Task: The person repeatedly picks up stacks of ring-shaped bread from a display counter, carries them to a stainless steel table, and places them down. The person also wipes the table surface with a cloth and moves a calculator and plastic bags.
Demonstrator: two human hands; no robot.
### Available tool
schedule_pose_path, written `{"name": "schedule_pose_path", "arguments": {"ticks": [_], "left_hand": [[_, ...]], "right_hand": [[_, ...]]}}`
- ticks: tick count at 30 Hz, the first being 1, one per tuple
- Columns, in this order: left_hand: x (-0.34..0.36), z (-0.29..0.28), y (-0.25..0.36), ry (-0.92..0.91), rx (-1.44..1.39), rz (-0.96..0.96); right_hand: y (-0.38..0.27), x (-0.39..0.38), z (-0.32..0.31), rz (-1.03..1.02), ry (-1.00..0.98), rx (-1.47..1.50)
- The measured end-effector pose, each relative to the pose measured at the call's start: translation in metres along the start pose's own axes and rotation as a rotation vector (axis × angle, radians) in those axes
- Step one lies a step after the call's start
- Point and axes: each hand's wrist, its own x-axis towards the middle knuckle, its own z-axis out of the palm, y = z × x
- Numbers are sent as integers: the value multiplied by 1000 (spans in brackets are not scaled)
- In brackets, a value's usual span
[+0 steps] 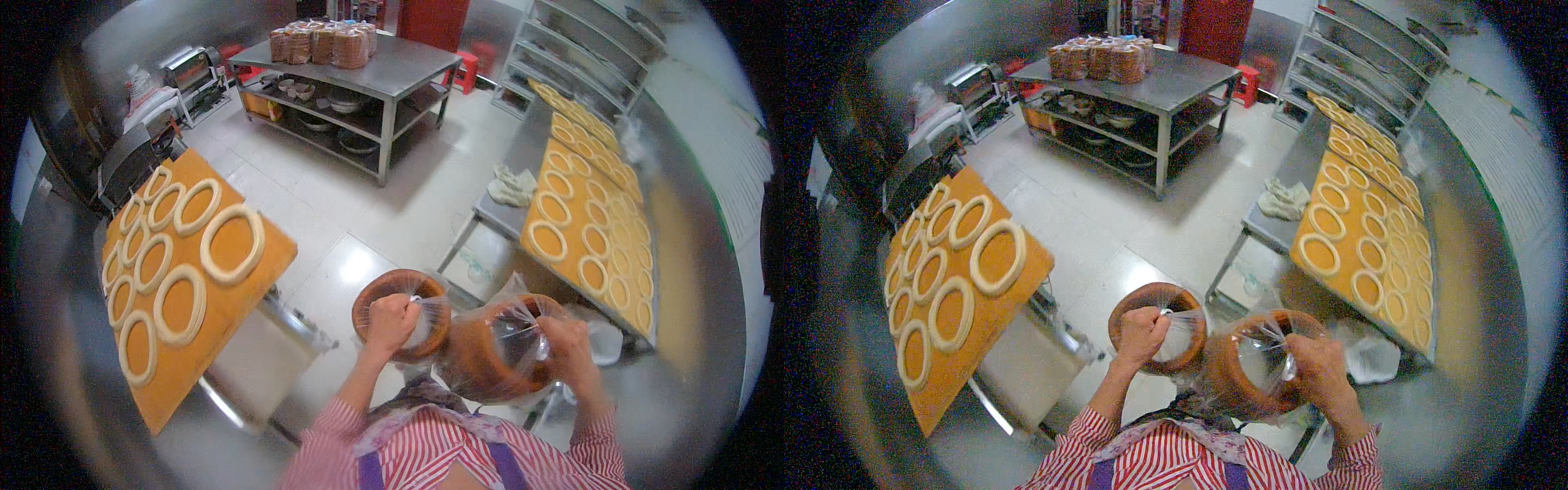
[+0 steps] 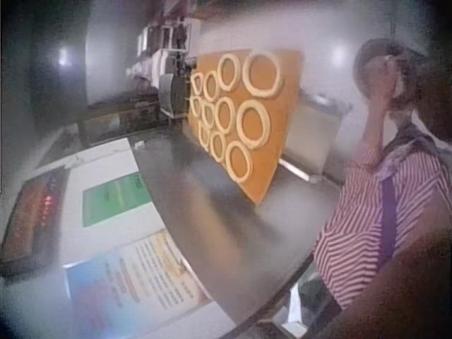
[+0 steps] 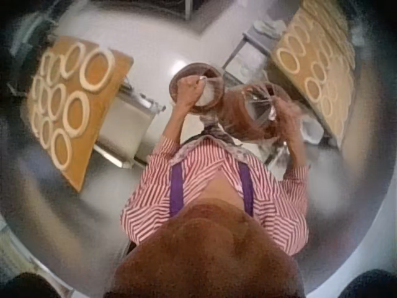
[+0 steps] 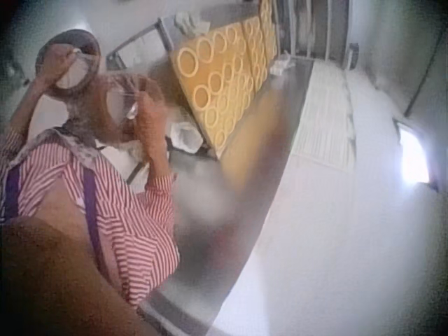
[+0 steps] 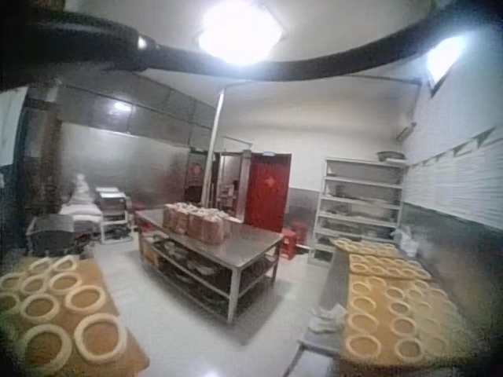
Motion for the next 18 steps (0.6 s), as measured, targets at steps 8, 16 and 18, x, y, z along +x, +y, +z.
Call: {"name": "schedule_pose_path", "arguments": {"ticks": [8, 16, 18], "left_hand": [[216, 10, -83, 217, 151, -65], [415, -17, -154, 348, 207, -157], [464, -25, -176, 343, 183, -204]], "right_hand": [[109, 273, 32, -215, -78, 106], [199, 500, 81, -286, -25, 14], [208, 558, 90, -271, 8, 39]]}}
